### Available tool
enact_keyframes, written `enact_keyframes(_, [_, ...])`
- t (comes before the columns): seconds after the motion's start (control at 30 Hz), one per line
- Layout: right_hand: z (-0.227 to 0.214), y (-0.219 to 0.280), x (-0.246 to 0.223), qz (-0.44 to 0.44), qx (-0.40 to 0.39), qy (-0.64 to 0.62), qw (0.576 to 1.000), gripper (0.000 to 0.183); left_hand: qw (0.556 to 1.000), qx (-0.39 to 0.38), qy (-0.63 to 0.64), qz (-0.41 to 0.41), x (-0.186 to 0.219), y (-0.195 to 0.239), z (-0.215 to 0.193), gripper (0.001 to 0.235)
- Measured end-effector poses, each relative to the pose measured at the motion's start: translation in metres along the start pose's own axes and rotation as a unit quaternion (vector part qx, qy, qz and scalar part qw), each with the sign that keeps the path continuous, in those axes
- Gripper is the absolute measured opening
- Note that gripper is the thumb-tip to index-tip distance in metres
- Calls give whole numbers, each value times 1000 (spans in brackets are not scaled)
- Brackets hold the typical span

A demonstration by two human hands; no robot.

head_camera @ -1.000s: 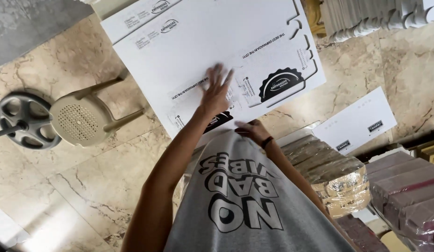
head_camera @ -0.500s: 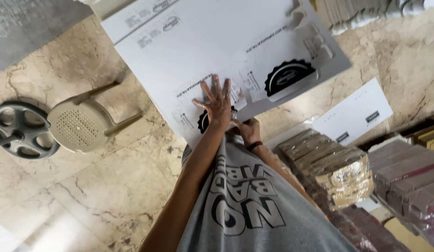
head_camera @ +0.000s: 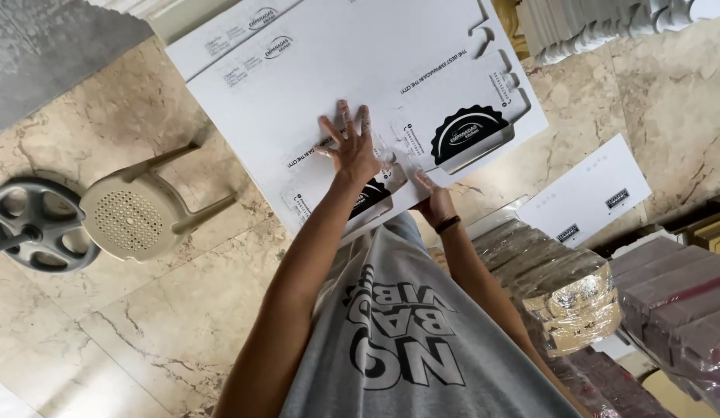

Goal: Manually removing waste material from die-cut cardboard sheets to leave the final shapes.

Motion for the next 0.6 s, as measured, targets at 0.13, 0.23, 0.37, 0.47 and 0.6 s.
enact_keyframes(0.13, [52,49,-59,-199,38,239,950,54,1000,18,-12,-20,6,-7,4,122])
enact_keyframes(0.23, [111,96,-105,-242,24,340,908,35,999,23,-20,-22,4,-8,10,125])
enact_keyframes(0.37, [117,108,-128,-248,-7,321,914,31,999,21,3,-27,7,6,-17,126])
enact_keyframes(0.47, [54,66,-77,-227,-14,337,914,38,999,39,20,0,1,-6,3,129])
enact_keyframes(0.6, [27,52,-33,-18,21,79,996,66,997,27,-4,66,-40,29,0,114])
Point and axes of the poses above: each hand's wrist, its own y-axis away from the middle knuckle, its own z-axis out of the palm, x = y × z, the point moved 8 cm from there along -y, towards the middle knuckle, and after that the axes turned 6 degrees about -z, right-handed, at the moved point
